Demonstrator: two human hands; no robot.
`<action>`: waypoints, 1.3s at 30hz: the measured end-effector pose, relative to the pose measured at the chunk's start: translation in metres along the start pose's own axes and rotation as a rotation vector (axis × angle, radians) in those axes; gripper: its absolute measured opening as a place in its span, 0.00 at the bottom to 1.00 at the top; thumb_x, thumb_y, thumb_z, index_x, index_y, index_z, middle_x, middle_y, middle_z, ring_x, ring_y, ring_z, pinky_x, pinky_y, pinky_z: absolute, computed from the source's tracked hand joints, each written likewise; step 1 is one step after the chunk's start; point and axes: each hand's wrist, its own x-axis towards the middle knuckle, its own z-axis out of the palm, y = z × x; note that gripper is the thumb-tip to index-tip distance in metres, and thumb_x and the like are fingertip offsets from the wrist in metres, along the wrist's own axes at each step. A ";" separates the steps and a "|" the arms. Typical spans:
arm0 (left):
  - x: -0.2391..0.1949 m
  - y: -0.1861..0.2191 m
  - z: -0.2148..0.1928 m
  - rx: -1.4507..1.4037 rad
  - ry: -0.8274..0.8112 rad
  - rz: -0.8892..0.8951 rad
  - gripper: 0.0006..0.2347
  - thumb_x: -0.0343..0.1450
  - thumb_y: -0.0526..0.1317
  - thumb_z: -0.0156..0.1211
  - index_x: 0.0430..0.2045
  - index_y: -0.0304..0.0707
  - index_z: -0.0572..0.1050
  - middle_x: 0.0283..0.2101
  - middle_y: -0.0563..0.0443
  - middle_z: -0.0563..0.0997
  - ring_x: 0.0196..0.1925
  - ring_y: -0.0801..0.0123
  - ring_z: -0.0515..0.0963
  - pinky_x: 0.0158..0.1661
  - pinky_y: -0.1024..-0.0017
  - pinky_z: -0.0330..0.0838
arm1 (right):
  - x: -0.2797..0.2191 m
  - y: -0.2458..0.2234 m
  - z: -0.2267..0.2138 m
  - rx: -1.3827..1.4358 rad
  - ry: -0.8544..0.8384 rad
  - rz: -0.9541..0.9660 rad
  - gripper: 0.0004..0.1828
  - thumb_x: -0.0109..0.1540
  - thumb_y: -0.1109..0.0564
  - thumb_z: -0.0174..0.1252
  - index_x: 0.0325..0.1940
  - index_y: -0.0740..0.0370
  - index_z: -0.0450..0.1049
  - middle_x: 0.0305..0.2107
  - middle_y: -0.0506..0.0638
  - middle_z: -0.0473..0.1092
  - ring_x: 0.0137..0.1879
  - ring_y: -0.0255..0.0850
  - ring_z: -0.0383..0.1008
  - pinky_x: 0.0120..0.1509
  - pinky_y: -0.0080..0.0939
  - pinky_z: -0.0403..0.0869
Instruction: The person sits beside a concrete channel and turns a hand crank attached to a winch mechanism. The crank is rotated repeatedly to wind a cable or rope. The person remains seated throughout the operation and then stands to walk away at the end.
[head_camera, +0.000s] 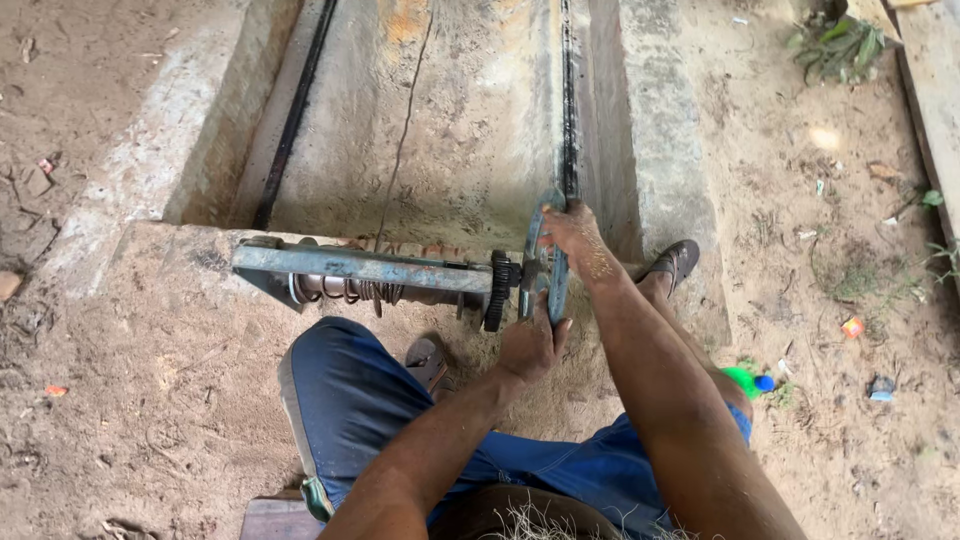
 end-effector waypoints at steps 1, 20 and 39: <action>0.000 -0.002 0.001 -0.015 0.051 0.041 0.34 0.82 0.50 0.39 0.68 0.07 0.43 0.18 0.53 0.76 0.09 0.65 0.71 0.07 0.66 0.68 | 0.001 -0.001 0.002 0.063 -0.005 0.024 0.24 0.67 0.52 0.57 0.64 0.62 0.61 0.39 0.58 0.78 0.33 0.43 0.80 0.34 0.40 0.80; -0.047 -0.008 -0.014 -0.039 -0.140 -0.137 0.35 0.78 0.56 0.45 0.72 0.24 0.46 0.32 0.37 0.82 0.28 0.49 0.83 0.31 0.57 0.82 | -0.046 0.074 0.017 -0.142 0.236 -0.469 0.24 0.66 0.51 0.59 0.62 0.65 0.65 0.36 0.62 0.77 0.38 0.46 0.79 0.44 0.50 0.76; 0.075 -0.052 -0.028 -0.265 -0.031 -0.622 0.28 0.78 0.57 0.28 0.56 0.32 0.69 0.24 0.47 0.76 0.19 0.64 0.80 0.16 0.62 0.81 | -0.073 0.164 0.048 -0.063 0.216 -0.716 0.22 0.70 0.55 0.47 0.64 0.67 0.51 0.27 0.60 0.74 0.24 0.45 0.76 0.24 0.46 0.77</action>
